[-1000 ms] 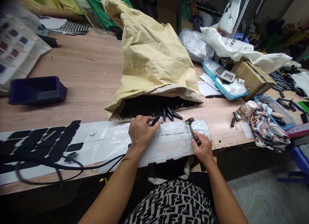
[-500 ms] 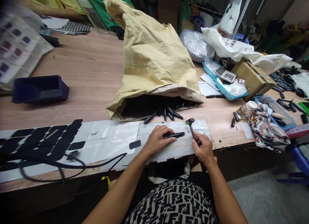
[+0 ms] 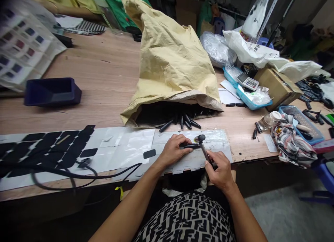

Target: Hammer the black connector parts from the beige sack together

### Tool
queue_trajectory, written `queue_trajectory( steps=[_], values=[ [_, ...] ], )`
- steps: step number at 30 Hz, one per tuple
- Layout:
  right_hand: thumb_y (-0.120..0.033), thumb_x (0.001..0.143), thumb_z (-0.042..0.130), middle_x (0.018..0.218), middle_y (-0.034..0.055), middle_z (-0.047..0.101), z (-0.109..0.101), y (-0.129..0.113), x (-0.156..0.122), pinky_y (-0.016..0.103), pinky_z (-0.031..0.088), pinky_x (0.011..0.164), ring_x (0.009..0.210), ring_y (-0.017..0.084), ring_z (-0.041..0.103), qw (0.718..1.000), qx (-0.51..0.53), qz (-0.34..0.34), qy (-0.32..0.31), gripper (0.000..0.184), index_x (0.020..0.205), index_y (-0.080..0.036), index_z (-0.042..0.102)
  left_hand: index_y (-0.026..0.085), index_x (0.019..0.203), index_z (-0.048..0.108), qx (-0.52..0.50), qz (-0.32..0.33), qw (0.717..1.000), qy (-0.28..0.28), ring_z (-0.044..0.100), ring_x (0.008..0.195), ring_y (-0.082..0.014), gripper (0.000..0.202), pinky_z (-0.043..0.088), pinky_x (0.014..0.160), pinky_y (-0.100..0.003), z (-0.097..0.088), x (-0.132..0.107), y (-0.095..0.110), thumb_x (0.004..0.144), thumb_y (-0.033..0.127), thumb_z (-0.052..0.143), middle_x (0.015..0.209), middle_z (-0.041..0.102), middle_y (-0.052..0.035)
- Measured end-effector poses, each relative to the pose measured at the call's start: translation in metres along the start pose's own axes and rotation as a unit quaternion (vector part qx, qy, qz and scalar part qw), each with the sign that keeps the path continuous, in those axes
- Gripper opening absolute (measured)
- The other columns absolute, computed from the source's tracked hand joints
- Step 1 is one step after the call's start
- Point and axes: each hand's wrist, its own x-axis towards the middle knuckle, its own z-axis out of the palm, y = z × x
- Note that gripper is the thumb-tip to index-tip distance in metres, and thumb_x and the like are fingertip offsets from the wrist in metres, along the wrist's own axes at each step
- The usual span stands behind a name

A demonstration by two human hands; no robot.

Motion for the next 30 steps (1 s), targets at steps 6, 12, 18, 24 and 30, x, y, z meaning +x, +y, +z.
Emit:
queue_trajectory(
  steps=[6,12,18,24,30],
  values=[
    [-0.014,0.088,0.059,0.086,0.0046,0.069,0.003,-0.001,-0.002,0.033,0.053,0.070,0.077,0.019,0.060,0.999,-0.003,0.007,-0.034,0.036,0.123,-0.020,0.067,0.025,0.085,0.071,-0.015,-0.038,0.999,-0.009,0.054,0.097,-0.0230,0.016,0.041,0.089,-0.038,0.000,0.003,0.004,0.071,0.021,0.078,0.092,0.069,0.0007],
    [-0.015,0.088,0.059,0.080,0.0036,0.066,0.007,-0.001,-0.004,0.032,0.052,0.069,0.075,0.018,0.059,0.999,0.007,0.032,-0.040,0.035,0.121,-0.019,0.068,0.025,0.085,0.070,-0.015,-0.036,0.999,-0.014,0.054,0.097,-0.0232,0.016,0.041,0.088,-0.037,-0.002,0.004,0.005,0.071,0.021,0.078,0.091,0.069,0.0004],
    [-0.015,0.087,0.058,0.082,0.0047,0.069,0.015,-0.010,0.002,0.033,0.052,0.070,0.075,0.019,0.059,0.999,0.009,0.016,-0.052,0.035,0.120,-0.018,0.069,0.023,0.078,0.063,0.005,-0.034,0.999,-0.022,0.053,0.093,-0.0225,0.014,0.041,0.086,-0.037,-0.004,0.004,0.008,0.071,0.018,0.074,0.087,0.067,0.0004],
    [-0.018,0.087,0.059,0.082,0.0042,0.067,0.014,-0.004,0.005,0.033,0.052,0.072,0.077,0.019,0.060,0.997,0.000,0.045,-0.060,0.034,0.119,-0.019,0.070,0.026,0.112,0.058,-0.034,-0.061,0.998,-0.004,0.054,0.094,-0.0219,0.045,0.042,0.083,-0.035,-0.005,0.002,0.010,0.071,0.019,0.074,0.088,0.065,0.0019],
    [-0.027,0.087,0.062,0.086,0.0035,0.064,0.007,0.031,0.008,0.033,0.053,0.076,0.078,0.018,0.061,0.992,0.018,0.125,0.027,0.033,0.119,-0.019,0.071,0.026,0.096,0.071,-0.002,-0.018,0.999,-0.029,0.052,0.099,-0.0244,0.021,0.042,0.092,-0.040,-0.005,0.003,0.006,0.076,0.024,0.074,0.091,0.066,-0.0015]
  ],
)
